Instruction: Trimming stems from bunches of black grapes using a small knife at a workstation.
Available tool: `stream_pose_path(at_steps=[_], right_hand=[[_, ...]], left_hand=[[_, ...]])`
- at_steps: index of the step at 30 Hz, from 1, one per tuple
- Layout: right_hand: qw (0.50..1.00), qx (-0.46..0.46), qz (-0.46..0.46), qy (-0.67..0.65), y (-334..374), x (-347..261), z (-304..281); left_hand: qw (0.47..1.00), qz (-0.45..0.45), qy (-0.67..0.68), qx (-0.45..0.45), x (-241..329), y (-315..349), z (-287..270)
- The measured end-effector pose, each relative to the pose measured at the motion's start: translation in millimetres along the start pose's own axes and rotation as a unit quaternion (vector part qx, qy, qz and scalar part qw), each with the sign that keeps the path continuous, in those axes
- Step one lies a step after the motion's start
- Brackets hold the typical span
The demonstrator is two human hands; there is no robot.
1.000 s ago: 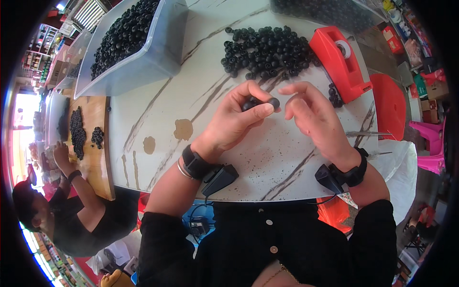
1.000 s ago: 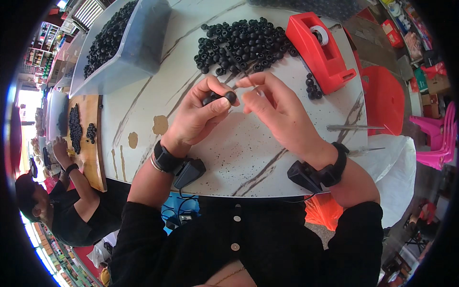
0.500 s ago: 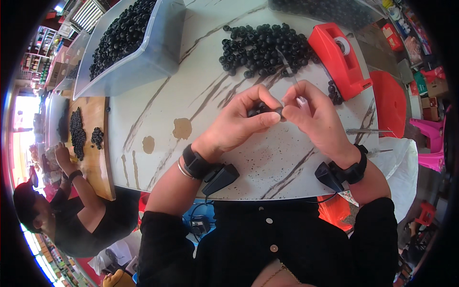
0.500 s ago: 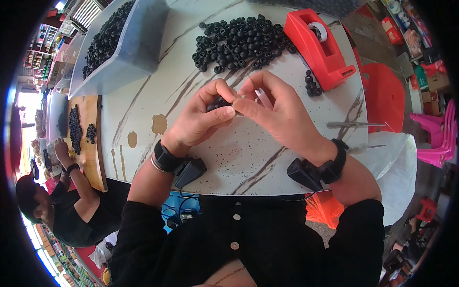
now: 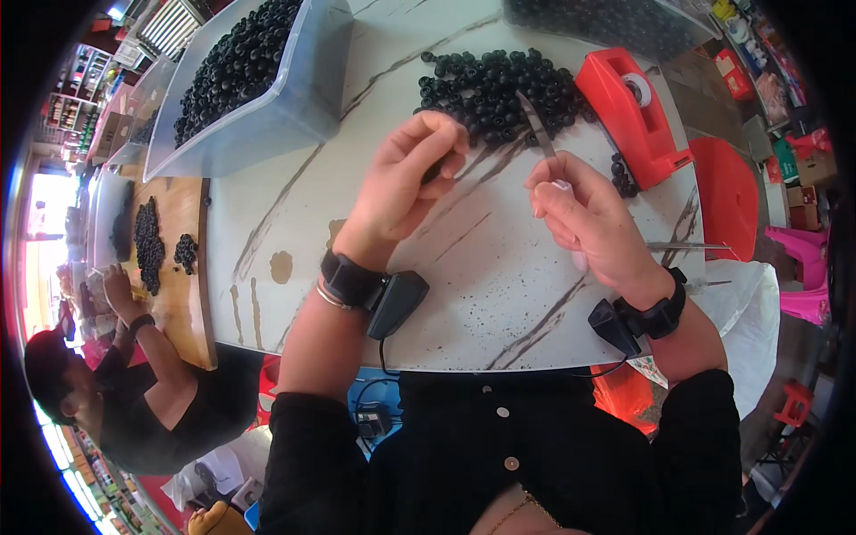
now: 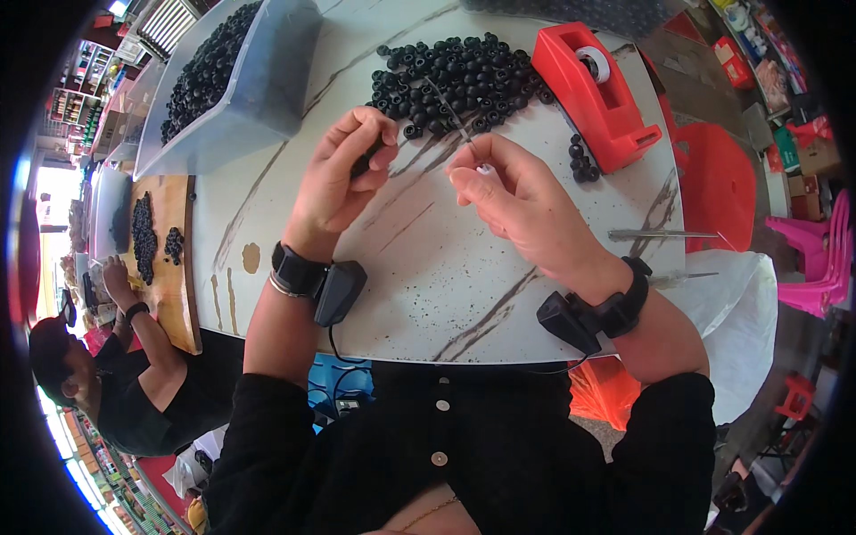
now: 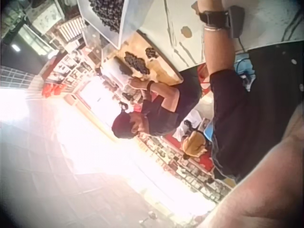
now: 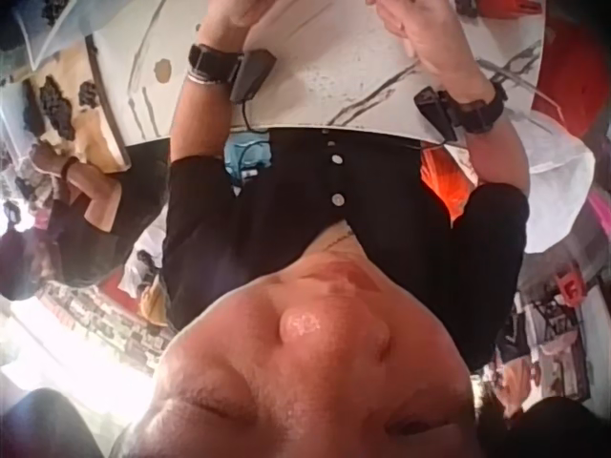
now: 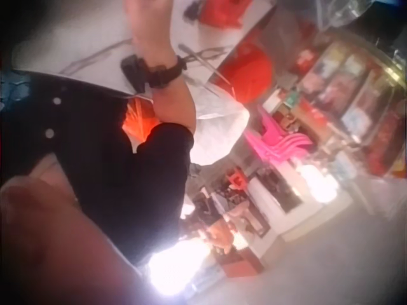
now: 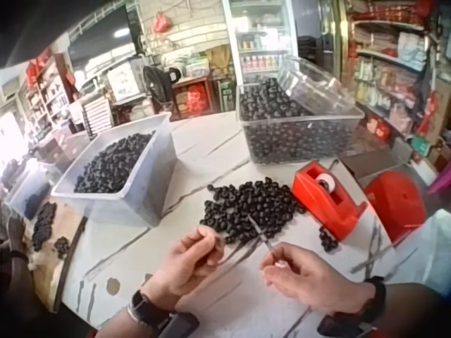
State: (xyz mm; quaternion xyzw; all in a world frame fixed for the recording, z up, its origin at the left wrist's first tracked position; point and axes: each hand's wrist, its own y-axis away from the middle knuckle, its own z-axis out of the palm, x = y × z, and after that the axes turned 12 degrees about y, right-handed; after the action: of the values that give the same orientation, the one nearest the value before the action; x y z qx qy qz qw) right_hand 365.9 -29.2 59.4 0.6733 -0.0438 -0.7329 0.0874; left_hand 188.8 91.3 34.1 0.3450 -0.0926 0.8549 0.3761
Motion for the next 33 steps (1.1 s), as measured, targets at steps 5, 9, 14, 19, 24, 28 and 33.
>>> stream_pose_path(at_steps=[5, 9, 14, 19, 24, 28, 33], right_hand=[[1.0, -0.015, -0.005, 0.023, 0, 0, -1], [0.999, -0.009, -0.01, 0.033, 0, 1, -1], [0.999, -0.008, -0.015, 0.034, -1, 2, -1], [0.999, -0.004, -0.013, 0.039, -1, 3, -1], [0.999, 0.002, -0.014, 0.038, -1, 2, -1], [0.999, 0.007, -0.022, 0.037, -1, 3, -2], [0.992, 0.053, -0.082, 0.084, -2, 7, -1]], left_hand=[[0.751, 0.233, -0.617, 0.042, -7, -12, -4], [0.706, 0.218, -0.674, 0.029, -10, -10, -4], [0.683, 0.204, -0.702, 0.006, -13, -7, -1], [0.685, 0.18, -0.706, -0.005, -13, -3, 3], [0.663, 0.158, -0.732, -0.017, -16, 1, 5], [0.866, 0.047, -0.493, -0.071, -21, 7, 11], [0.992, -0.099, -0.046, -0.064, -29, 18, 28]])
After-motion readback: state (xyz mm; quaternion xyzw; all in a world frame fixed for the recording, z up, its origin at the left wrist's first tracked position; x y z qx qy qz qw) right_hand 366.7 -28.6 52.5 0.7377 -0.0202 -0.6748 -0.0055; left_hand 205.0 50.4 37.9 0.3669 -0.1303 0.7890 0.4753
